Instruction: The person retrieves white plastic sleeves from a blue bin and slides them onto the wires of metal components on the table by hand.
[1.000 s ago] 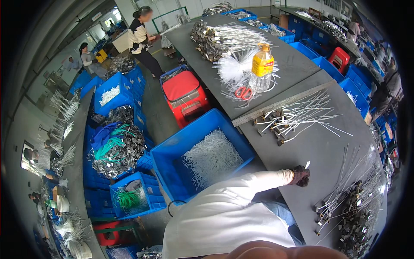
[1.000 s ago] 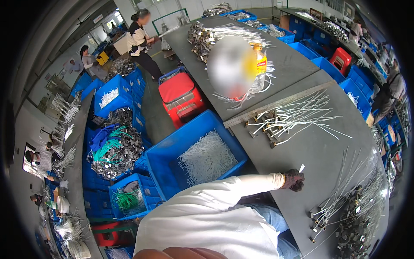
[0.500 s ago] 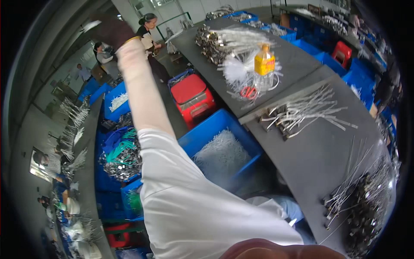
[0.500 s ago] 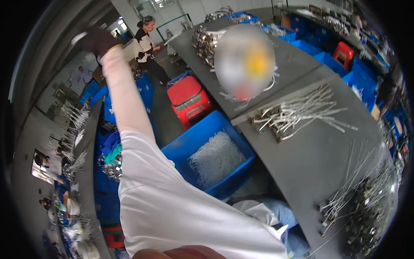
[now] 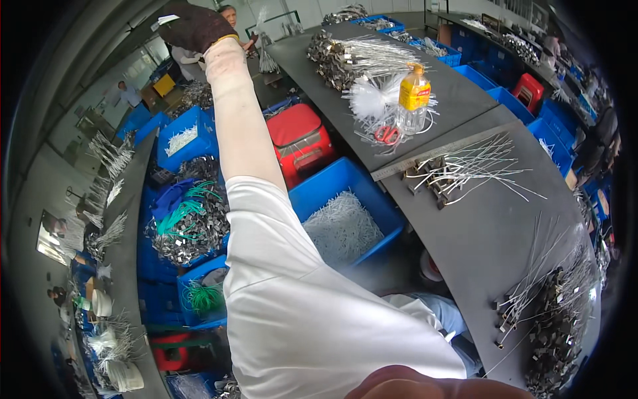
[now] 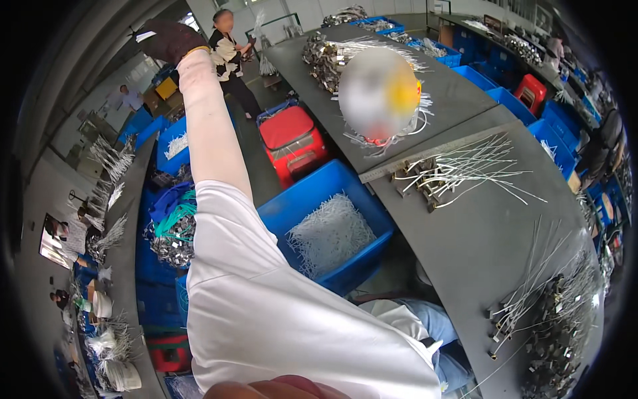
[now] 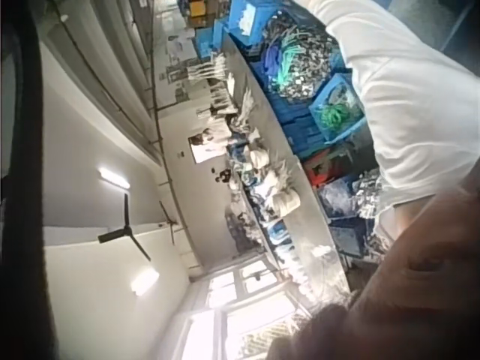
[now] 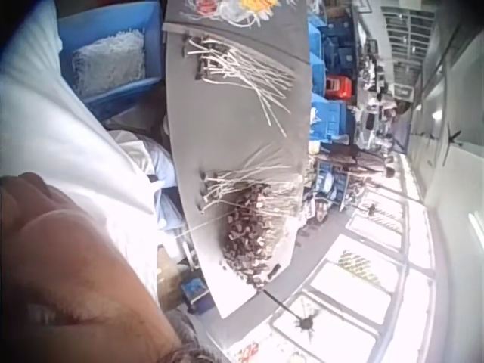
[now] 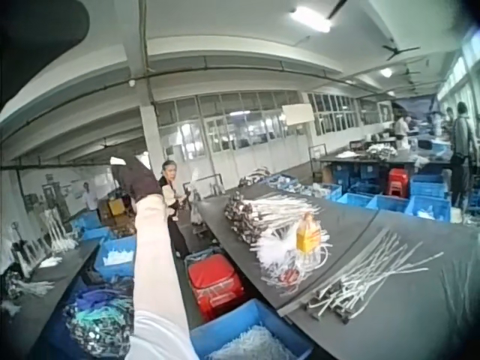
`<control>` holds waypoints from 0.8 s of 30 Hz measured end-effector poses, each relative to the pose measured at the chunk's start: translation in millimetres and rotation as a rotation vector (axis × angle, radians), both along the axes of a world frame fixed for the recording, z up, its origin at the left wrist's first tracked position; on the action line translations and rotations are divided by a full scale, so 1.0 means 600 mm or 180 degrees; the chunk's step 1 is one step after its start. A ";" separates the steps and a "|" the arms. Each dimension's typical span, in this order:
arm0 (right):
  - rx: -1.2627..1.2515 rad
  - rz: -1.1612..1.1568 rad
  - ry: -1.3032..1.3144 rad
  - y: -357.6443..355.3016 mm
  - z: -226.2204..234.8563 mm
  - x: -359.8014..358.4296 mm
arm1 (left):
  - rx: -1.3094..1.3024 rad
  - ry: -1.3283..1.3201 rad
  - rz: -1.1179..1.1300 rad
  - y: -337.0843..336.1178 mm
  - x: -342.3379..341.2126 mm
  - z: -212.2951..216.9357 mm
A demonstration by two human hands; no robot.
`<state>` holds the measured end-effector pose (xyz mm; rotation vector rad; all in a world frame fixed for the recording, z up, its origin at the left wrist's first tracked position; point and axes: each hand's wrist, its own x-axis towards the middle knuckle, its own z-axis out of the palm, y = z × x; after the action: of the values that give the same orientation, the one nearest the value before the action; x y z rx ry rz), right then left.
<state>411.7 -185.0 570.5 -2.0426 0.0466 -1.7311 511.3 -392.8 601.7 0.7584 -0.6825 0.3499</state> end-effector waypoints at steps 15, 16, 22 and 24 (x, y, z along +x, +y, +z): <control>0.0459 -0.0189 -0.0170 0.067 -0.174 -0.092 | 0.2336 -0.1320 0.4993 -0.089 0.144 0.131; 0.0508 -0.0208 -0.0183 0.074 -0.185 -0.102 | 0.2329 -0.1333 0.5048 -0.080 0.138 0.128; 0.0887 -0.0462 -0.0323 0.146 -0.258 -0.186 | 0.2172 -0.1855 0.4436 0.069 -0.028 0.018; 0.0654 -0.0352 -0.0293 0.147 -0.245 -0.202 | 0.1791 -0.1715 0.4516 0.081 0.026 0.051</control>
<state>290.4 -97.1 423.8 -1.8409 0.3010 -1.8035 526.8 -344.4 632.1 1.6609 -0.6418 1.7490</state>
